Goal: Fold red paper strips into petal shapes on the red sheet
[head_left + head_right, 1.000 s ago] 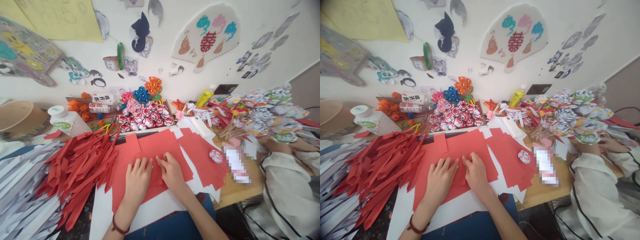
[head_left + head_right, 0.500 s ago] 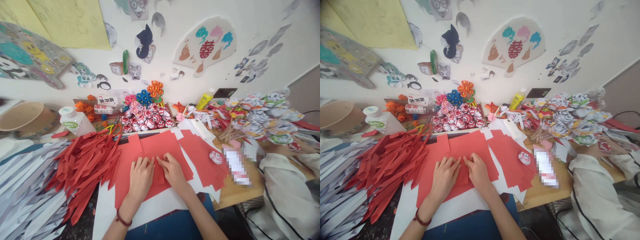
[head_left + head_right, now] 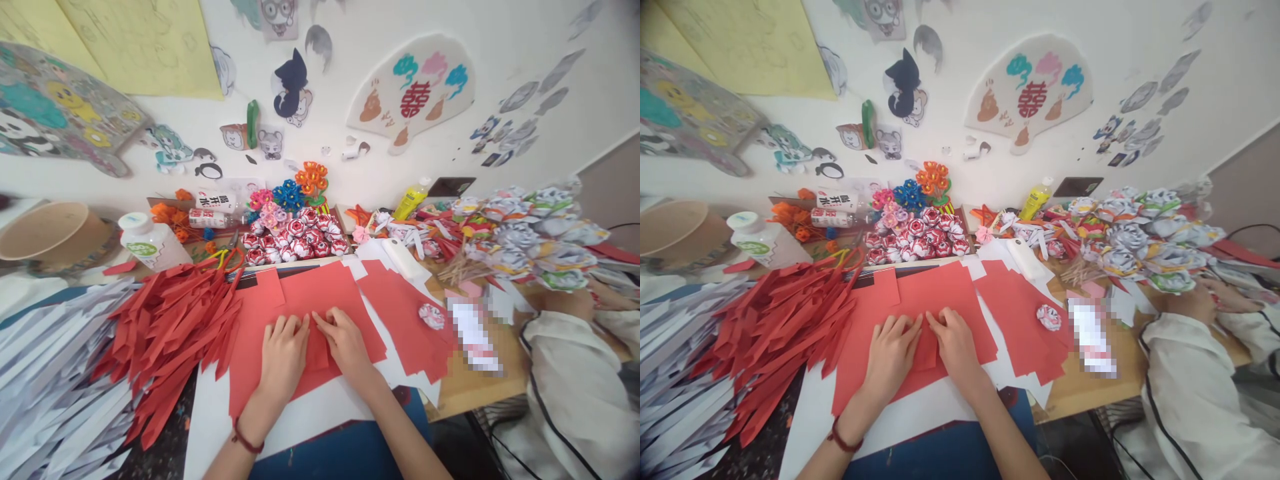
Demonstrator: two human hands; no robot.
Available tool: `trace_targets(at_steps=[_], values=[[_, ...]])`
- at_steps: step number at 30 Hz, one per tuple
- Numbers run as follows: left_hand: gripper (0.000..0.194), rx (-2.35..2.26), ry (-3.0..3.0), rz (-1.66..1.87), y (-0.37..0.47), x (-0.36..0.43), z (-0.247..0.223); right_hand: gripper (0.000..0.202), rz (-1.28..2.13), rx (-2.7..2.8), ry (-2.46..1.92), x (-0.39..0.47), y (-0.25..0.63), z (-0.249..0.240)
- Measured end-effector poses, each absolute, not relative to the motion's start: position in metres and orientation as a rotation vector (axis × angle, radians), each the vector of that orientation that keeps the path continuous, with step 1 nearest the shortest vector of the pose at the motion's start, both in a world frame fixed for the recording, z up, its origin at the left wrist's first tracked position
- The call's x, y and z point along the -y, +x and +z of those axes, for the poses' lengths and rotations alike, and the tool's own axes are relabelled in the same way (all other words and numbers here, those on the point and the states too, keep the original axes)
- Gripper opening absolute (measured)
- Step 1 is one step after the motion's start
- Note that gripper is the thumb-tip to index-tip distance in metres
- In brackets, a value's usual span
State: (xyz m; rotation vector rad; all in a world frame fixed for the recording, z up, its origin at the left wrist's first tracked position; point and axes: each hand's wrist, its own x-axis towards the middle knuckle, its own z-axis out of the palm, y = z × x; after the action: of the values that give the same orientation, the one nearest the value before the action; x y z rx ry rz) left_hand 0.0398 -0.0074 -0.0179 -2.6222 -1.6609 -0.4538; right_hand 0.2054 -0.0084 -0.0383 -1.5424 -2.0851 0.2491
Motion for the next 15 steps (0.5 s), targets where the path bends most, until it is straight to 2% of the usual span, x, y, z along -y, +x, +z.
trace_targets(at_steps=[15], values=[[0.037, 1.631, -2.668, -0.449, 0.0420, 0.0056, -0.0209, 0.040, 0.065, 2.300, -1.526, 0.0074, 0.2056, -0.0339]])
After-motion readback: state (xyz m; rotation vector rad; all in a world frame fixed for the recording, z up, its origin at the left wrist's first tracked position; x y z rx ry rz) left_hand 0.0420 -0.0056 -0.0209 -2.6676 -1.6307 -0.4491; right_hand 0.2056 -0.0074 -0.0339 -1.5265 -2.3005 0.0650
